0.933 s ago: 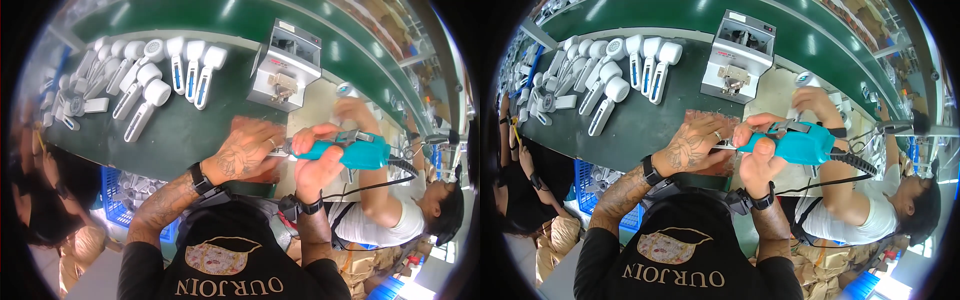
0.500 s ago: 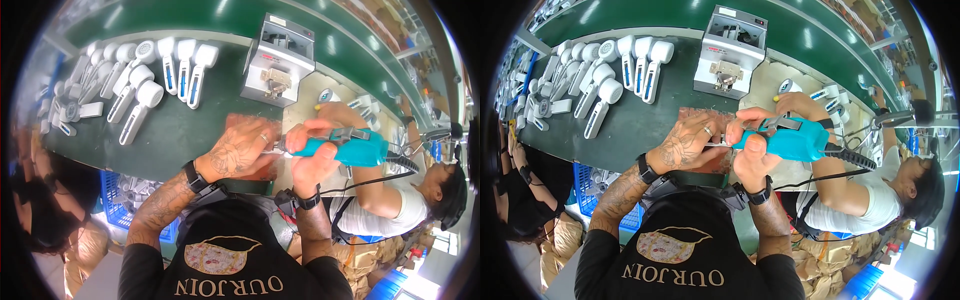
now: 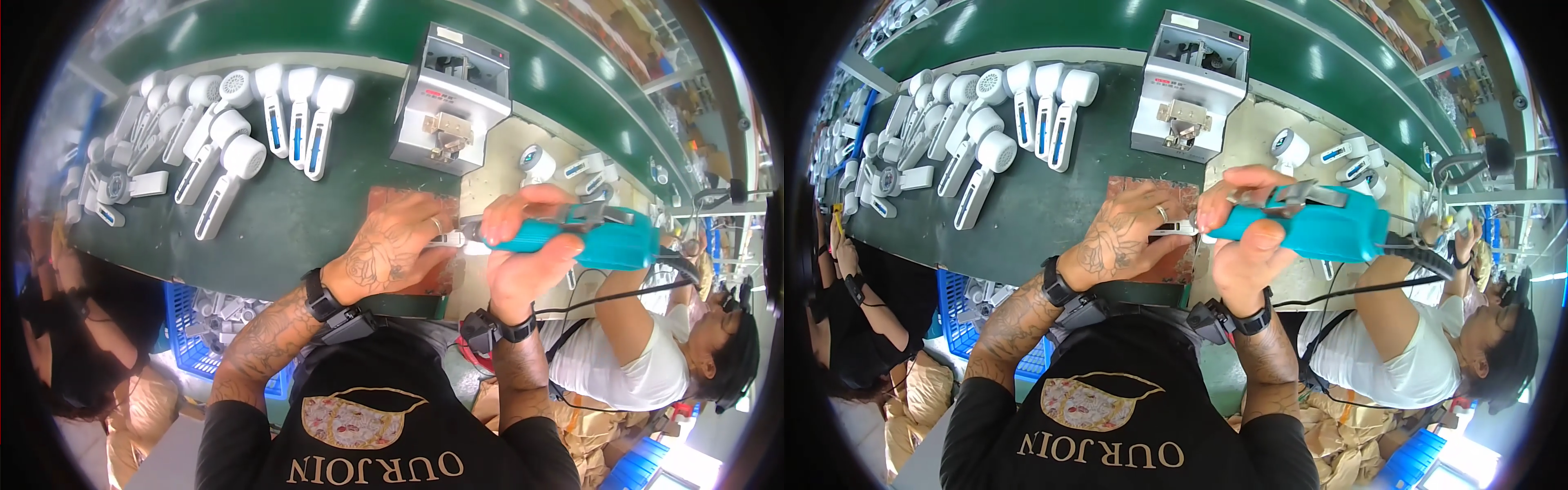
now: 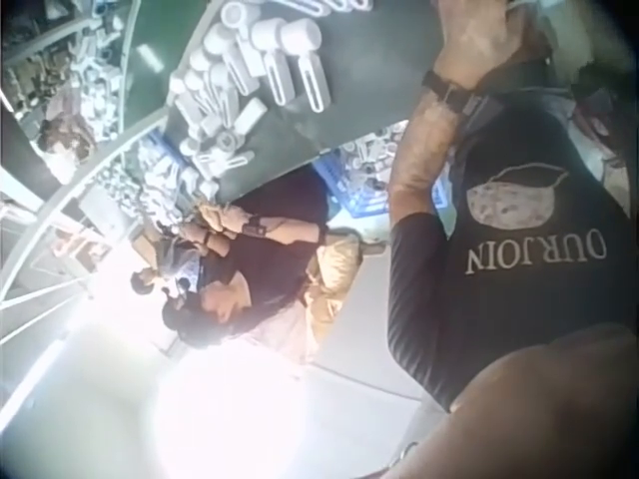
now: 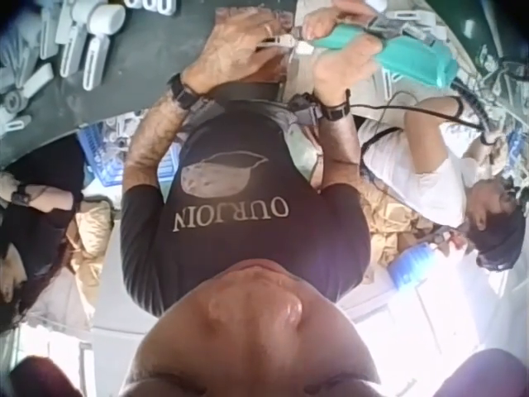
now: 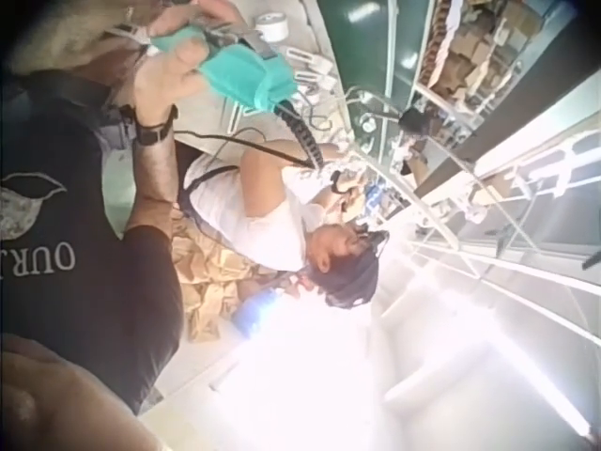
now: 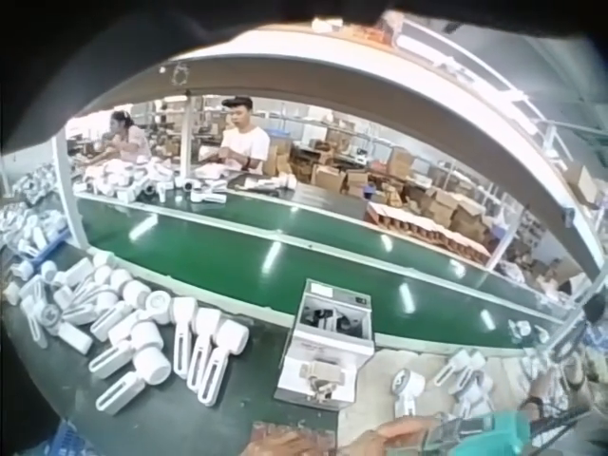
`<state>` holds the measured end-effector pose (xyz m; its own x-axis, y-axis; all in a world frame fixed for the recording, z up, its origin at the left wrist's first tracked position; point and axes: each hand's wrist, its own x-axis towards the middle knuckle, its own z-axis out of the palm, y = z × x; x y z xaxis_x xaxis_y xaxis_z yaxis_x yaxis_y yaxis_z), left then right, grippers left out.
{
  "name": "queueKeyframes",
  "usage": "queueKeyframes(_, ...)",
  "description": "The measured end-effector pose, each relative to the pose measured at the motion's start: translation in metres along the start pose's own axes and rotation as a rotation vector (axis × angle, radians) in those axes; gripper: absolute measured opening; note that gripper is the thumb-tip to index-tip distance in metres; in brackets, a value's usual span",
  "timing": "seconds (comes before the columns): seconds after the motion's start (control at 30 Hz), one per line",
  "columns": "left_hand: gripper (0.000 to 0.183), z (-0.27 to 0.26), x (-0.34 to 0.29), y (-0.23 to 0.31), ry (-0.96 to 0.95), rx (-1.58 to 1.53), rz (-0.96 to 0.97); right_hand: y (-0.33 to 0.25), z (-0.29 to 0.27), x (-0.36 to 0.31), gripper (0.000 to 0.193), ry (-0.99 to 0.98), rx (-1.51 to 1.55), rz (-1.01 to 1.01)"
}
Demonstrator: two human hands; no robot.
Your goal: The person picks up a white fan component, places it on a red block, and uses a teal power screwdriver to join the parts. They then set the assembled component aside on the workbench and reach for the next one to repeat the process.
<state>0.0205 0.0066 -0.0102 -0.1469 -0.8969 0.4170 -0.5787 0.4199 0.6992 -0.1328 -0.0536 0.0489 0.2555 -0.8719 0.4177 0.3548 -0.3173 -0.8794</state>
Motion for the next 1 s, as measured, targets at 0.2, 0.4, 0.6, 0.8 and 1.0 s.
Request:
queueKeyframes(0.2, 0.032, -0.008, 0.017, -0.007, -0.088, 0.065, -0.072, 0.009, 0.019, 0.046, 0.057, 0.000, -0.080, -0.078)
queueKeyframes(0.4, 0.039, -0.007, 0.005, -0.015, -0.032, 0.133, 0.028, 0.037, 0.031, 0.086, 0.039, 0.000, -0.204, -0.097)
queueKeyframes(0.6, 0.041, -0.003, 0.002, -0.020, -0.057, 0.133, 0.005, 0.062, 0.032, 0.086, 0.032, 0.033, -0.192, -0.077)
queueKeyframes(0.8, 0.039, -0.003, -0.001, -0.023, -0.014, 0.124, -0.018, 0.046, 0.035, 0.072, 0.032, -0.030, -0.197, 0.053)
queueKeyframes(1.0, 0.038, 0.000, 0.004, -0.021, -0.012, 0.114, -0.012, 0.016, 0.000, 0.034, 0.043, -0.001, -0.123, 0.065)
